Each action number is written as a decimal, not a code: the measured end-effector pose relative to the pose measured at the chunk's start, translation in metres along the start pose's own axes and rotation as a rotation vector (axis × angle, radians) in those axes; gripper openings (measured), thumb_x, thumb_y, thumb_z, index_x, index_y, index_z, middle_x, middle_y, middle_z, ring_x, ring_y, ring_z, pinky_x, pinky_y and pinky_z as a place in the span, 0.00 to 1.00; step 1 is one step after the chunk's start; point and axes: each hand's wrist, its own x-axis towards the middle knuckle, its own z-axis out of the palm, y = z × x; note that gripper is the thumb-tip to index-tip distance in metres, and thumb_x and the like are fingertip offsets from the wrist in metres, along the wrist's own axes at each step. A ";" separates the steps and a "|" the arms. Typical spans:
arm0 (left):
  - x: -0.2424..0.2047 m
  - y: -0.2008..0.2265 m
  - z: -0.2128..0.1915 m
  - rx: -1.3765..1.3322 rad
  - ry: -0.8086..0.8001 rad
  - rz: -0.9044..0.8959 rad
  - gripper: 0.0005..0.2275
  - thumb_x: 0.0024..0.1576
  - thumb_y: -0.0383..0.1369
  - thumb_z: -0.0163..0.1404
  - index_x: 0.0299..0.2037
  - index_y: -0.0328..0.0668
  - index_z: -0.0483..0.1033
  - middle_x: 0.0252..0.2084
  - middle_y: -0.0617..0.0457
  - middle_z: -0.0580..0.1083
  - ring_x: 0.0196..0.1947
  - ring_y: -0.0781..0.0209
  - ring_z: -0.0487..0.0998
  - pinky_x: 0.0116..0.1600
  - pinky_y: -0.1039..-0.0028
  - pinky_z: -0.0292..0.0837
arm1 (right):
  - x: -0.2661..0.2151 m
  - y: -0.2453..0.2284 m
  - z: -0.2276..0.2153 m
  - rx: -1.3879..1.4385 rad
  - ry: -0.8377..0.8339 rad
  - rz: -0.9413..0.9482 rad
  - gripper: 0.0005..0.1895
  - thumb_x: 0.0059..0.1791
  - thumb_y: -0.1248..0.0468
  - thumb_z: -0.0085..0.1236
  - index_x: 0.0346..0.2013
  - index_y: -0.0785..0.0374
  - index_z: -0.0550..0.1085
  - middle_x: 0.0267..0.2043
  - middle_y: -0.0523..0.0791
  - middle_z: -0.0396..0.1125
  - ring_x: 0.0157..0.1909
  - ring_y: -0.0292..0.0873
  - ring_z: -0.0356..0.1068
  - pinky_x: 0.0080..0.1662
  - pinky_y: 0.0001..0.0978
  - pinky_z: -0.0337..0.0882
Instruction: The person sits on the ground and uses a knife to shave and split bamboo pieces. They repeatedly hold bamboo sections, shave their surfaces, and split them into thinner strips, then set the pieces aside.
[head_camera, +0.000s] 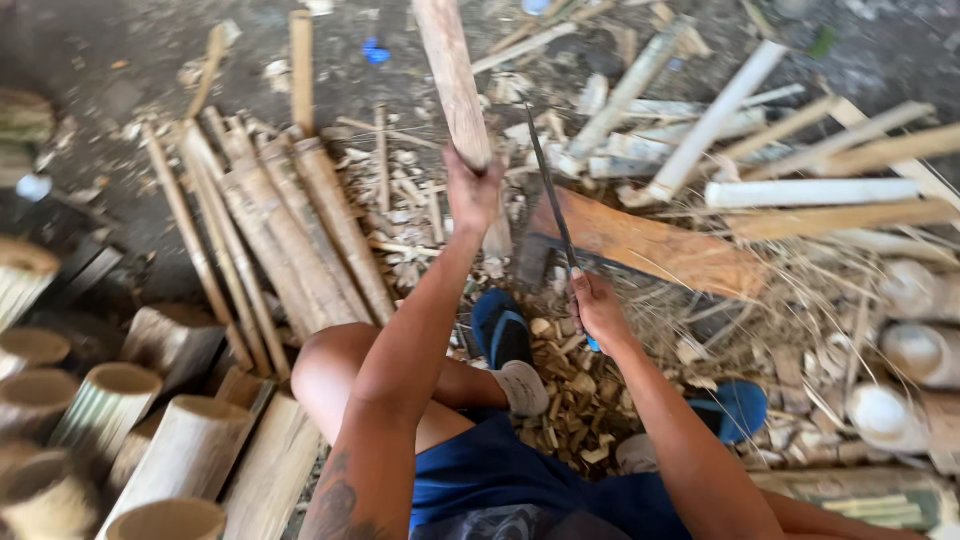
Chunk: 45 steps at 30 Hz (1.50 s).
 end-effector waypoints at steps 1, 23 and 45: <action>-0.004 -0.004 -0.019 0.193 0.040 -0.103 0.25 0.56 0.33 0.55 0.61 0.36 0.59 0.45 0.37 0.79 0.43 0.45 0.80 0.50 0.61 0.75 | 0.005 -0.005 0.011 -0.035 -0.004 -0.018 0.26 0.58 0.42 0.40 0.36 0.63 0.66 0.20 0.42 0.58 0.18 0.37 0.59 0.22 0.36 0.63; -0.060 -0.088 -0.240 0.878 0.468 -0.220 0.37 0.52 0.36 0.59 0.71 0.40 0.54 0.71 0.38 0.54 0.64 0.35 0.60 0.61 0.48 0.62 | 0.020 -0.038 0.163 -0.248 -0.382 0.104 0.20 0.57 0.47 0.47 0.38 0.63 0.66 0.19 0.40 0.56 0.18 0.35 0.55 0.22 0.33 0.59; -0.203 -0.013 0.206 0.269 -1.046 0.332 0.10 0.59 0.29 0.51 0.49 0.39 0.77 0.46 0.39 0.79 0.46 0.45 0.82 0.51 0.62 0.77 | -0.099 -0.002 -0.148 0.131 0.662 -0.026 0.14 0.54 0.53 0.52 0.42 0.60 0.67 0.22 0.41 0.61 0.20 0.36 0.64 0.24 0.34 0.64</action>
